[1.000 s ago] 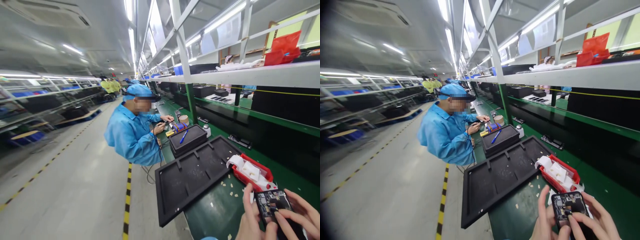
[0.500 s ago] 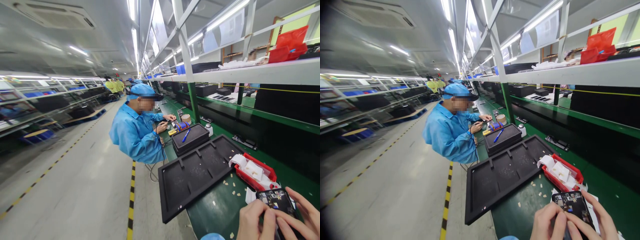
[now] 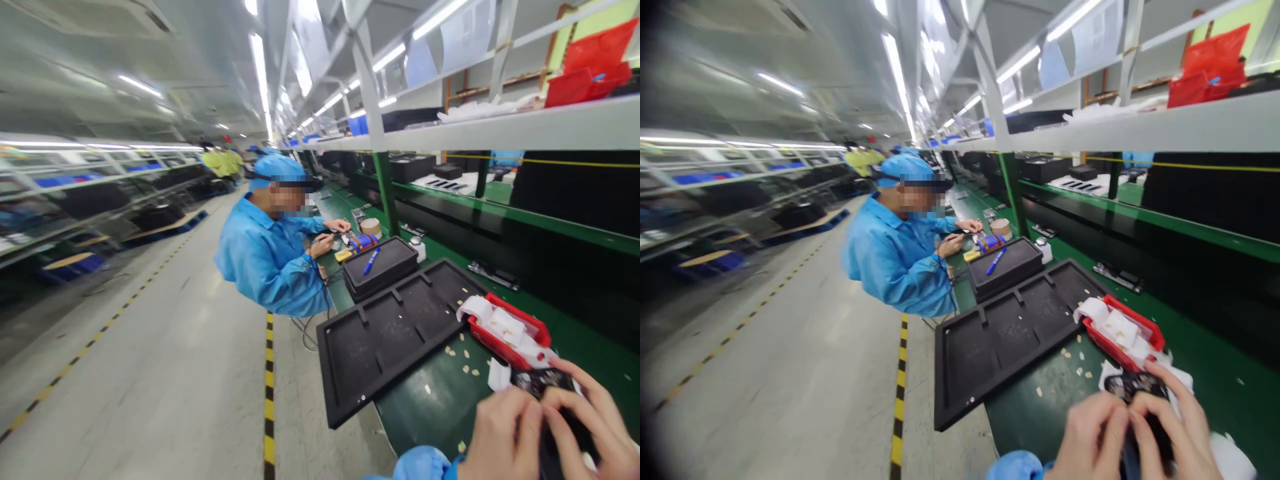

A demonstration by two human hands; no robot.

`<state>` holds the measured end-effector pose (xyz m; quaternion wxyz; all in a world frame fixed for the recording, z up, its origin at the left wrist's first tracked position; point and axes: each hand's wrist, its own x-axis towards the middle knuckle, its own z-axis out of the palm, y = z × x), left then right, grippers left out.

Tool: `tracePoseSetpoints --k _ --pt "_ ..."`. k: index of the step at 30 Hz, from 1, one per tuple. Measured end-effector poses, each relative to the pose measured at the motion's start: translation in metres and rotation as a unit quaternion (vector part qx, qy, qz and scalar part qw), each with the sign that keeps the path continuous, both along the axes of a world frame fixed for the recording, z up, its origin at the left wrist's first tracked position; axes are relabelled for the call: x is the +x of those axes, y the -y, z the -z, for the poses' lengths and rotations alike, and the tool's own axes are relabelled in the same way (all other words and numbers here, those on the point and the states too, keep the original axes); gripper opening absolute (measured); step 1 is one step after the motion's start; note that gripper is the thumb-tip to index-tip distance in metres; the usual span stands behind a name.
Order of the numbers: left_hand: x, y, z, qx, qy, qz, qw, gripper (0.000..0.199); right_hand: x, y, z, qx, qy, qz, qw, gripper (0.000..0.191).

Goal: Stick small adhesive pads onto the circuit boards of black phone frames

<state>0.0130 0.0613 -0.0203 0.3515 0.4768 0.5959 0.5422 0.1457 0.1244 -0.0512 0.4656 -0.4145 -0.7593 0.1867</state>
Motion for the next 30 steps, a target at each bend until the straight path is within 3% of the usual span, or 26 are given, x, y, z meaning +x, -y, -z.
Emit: tracePoseSetpoints --k 4,8,10,12,15,20,30 --pt "-0.026 0.002 -0.008 -0.013 0.082 0.046 0.996 0.042 -0.012 0.001 -0.041 -0.099 -0.018 -0.061 0.993 0.028" --pt "-0.038 0.001 0.006 -0.057 0.165 0.076 0.982 0.026 -0.028 -0.061 -0.067 -0.124 -0.029 -0.033 0.991 0.032" --pt "-0.037 0.004 0.01 -0.073 0.199 0.089 0.973 0.033 -0.036 -0.1 -0.066 -0.156 0.01 -0.037 0.987 0.029" --pt "-0.037 0.008 0.01 -0.084 0.225 0.089 0.967 0.054 -0.044 -0.13 -0.06 -0.187 0.054 -0.061 0.979 0.03" --pt "-0.042 0.01 0.006 -0.091 0.243 0.067 0.963 0.068 -0.052 -0.153 -0.05 -0.227 0.104 -0.102 0.963 0.026" --pt "-0.052 0.007 0.003 -0.09 0.258 0.041 0.961 0.07 -0.046 -0.151 -0.046 -0.237 0.135 -0.098 0.957 0.021" --pt "-0.051 0.004 -0.001 -0.081 0.264 0.014 0.961 0.069 -0.046 -0.151 -0.058 -0.184 0.125 -0.077 0.972 0.021"
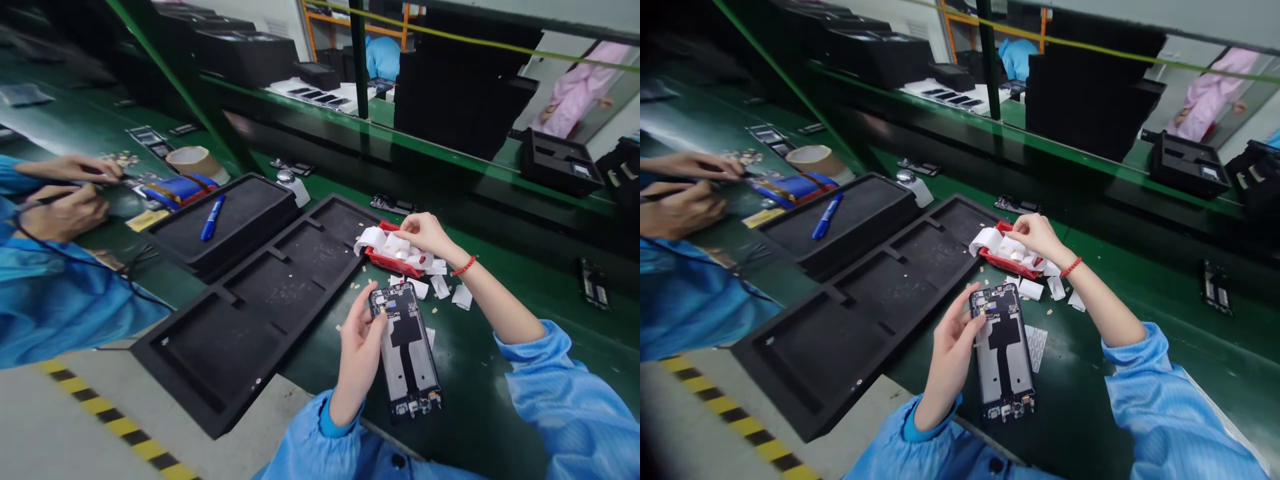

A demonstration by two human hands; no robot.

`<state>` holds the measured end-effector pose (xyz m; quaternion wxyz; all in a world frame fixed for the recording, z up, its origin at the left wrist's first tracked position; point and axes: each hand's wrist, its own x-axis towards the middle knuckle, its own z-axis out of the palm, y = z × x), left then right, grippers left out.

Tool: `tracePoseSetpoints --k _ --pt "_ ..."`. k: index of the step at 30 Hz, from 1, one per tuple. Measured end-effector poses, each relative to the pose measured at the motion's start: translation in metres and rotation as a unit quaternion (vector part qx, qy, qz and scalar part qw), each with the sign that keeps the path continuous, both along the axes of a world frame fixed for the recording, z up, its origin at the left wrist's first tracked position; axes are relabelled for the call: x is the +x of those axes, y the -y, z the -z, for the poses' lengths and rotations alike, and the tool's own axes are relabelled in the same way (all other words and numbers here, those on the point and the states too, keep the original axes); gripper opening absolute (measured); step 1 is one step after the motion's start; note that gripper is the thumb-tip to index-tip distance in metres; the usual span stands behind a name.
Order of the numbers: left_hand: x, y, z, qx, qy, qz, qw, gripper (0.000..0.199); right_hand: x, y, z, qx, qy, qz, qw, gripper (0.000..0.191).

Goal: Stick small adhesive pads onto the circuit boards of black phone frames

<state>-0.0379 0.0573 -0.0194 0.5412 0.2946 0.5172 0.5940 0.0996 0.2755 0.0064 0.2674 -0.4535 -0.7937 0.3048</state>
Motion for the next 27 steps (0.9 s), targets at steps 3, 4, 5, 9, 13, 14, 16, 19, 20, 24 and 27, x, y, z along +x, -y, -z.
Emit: tracePoseSetpoints --k 3,4,5,9,13,14,16,19,20,24,27 --pt "-0.001 -0.001 0.0 0.003 -0.005 -0.014 1.0 0.068 0.001 0.009 -0.01 -0.005 -0.028 -0.006 1.0 0.014" --pt "-0.001 -0.001 -0.001 0.007 -0.015 -0.023 1.0 0.066 0.002 0.018 -0.014 -0.003 -0.041 -0.005 0.999 0.011" --pt "-0.001 0.0 -0.002 0.013 -0.029 -0.034 0.999 0.063 0.003 0.03 -0.018 0.001 -0.056 0.002 0.998 0.01" --pt "0.005 0.006 -0.012 0.049 -0.078 -0.08 0.993 0.052 0.012 0.108 -0.032 0.045 -0.124 0.056 0.99 0.015" --pt "0.014 0.012 -0.024 0.074 -0.102 -0.074 0.989 0.048 0.016 0.18 -0.037 0.075 -0.185 0.081 0.977 0.009" --pt "0.017 0.014 -0.027 0.085 -0.112 -0.069 0.988 0.046 0.015 0.19 -0.038 0.065 -0.186 0.084 0.977 0.008" --pt "0.021 0.016 -0.03 0.113 -0.144 -0.062 0.981 0.041 0.015 0.2 -0.039 0.052 -0.19 0.092 0.976 0.008" --pt "0.025 0.02 -0.032 0.163 -0.206 -0.069 0.962 0.04 0.013 0.204 -0.043 0.052 -0.205 0.097 0.973 0.011" --pt "0.025 0.021 -0.033 0.178 -0.226 -0.072 0.955 0.042 0.013 0.204 -0.045 0.052 -0.212 0.098 0.971 0.011" --pt "0.025 0.025 -0.032 0.202 -0.267 -0.079 0.939 0.053 0.013 0.207 -0.047 0.056 -0.228 0.104 0.966 0.012" --pt "0.024 0.027 -0.032 0.204 -0.264 -0.077 0.94 0.056 0.014 0.21 -0.046 0.053 -0.227 0.107 0.967 0.012"
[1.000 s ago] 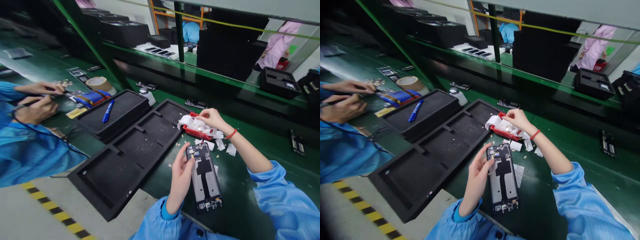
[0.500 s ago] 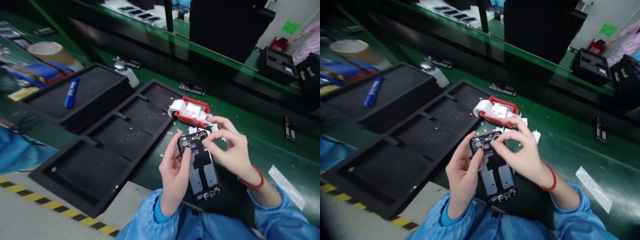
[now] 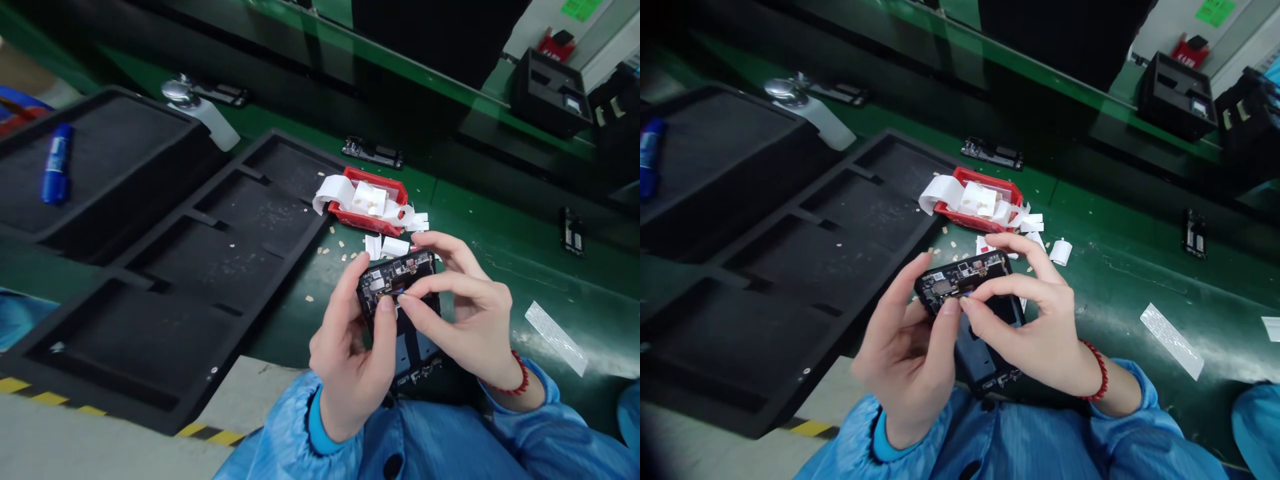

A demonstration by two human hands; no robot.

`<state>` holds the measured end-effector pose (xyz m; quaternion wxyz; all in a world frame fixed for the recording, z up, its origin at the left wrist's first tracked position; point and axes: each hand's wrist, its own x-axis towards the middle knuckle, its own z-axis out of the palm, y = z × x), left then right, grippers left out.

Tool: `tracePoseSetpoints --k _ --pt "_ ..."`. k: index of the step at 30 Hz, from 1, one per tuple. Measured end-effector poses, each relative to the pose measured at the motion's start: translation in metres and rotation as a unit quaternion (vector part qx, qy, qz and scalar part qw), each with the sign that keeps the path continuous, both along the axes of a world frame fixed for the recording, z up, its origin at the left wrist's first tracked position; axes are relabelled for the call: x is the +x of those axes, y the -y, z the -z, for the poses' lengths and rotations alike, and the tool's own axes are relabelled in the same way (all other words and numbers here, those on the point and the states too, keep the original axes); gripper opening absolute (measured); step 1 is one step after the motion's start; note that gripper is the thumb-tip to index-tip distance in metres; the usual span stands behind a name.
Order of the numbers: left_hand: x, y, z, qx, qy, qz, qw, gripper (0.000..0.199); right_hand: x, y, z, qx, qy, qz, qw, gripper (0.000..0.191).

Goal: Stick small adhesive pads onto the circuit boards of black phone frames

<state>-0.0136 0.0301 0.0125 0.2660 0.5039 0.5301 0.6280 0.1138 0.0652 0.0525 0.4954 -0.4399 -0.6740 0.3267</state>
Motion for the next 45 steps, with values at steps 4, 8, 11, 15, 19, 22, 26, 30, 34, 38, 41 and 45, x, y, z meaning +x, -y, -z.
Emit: tracePoseSetpoints --k 4,8,11,15,19,22,26,30,34,38,41,45 --pt "0.001 0.001 -0.003 0.019 0.012 -0.008 1.0 0.055 0.001 0.002 0.0 -0.011 -0.017 0.002 1.0 0.011" --pt "0.006 -0.001 -0.006 0.033 0.05 -0.029 0.998 0.046 -0.005 0.002 -0.003 -0.015 -0.055 0.005 0.998 0.012" --pt "0.012 -0.006 -0.006 0.082 0.067 -0.071 0.992 0.043 -0.011 0.003 -0.004 -0.022 -0.093 0.0 0.995 0.014" --pt "0.016 -0.01 -0.006 0.124 0.049 -0.121 0.984 0.039 -0.015 0.004 -0.004 -0.028 -0.116 0.015 0.993 0.014" --pt "0.017 -0.009 -0.01 0.089 0.032 -0.128 0.987 0.038 -0.017 0.006 -0.004 -0.026 -0.118 0.025 0.992 0.014" --pt "0.017 -0.008 -0.012 0.082 0.028 -0.127 0.988 0.037 -0.017 0.006 -0.004 -0.025 -0.123 0.026 0.992 0.014" --pt "0.018 -0.009 -0.014 0.082 0.027 -0.133 0.987 0.037 -0.018 0.007 -0.005 -0.02 -0.122 0.031 0.992 0.016" --pt "0.019 -0.012 -0.016 0.101 0.017 -0.138 0.985 0.046 -0.019 0.008 -0.005 -0.014 -0.126 0.038 0.991 0.017" --pt "0.019 -0.013 -0.015 0.101 0.008 -0.134 0.986 0.05 -0.02 0.009 -0.004 -0.013 -0.118 0.05 0.992 0.016" --pt "0.018 -0.012 -0.014 0.103 -0.012 -0.14 0.985 0.046 -0.018 0.009 -0.002 0.001 -0.115 0.047 0.992 0.017" --pt "0.016 -0.009 -0.016 0.072 -0.018 -0.13 0.989 0.045 -0.013 0.01 -0.004 0.01 -0.103 0.027 0.994 0.019" --pt "0.016 -0.007 -0.019 0.039 -0.007 -0.125 0.991 0.044 -0.008 0.01 -0.007 0.024 -0.082 0.021 0.996 0.019"
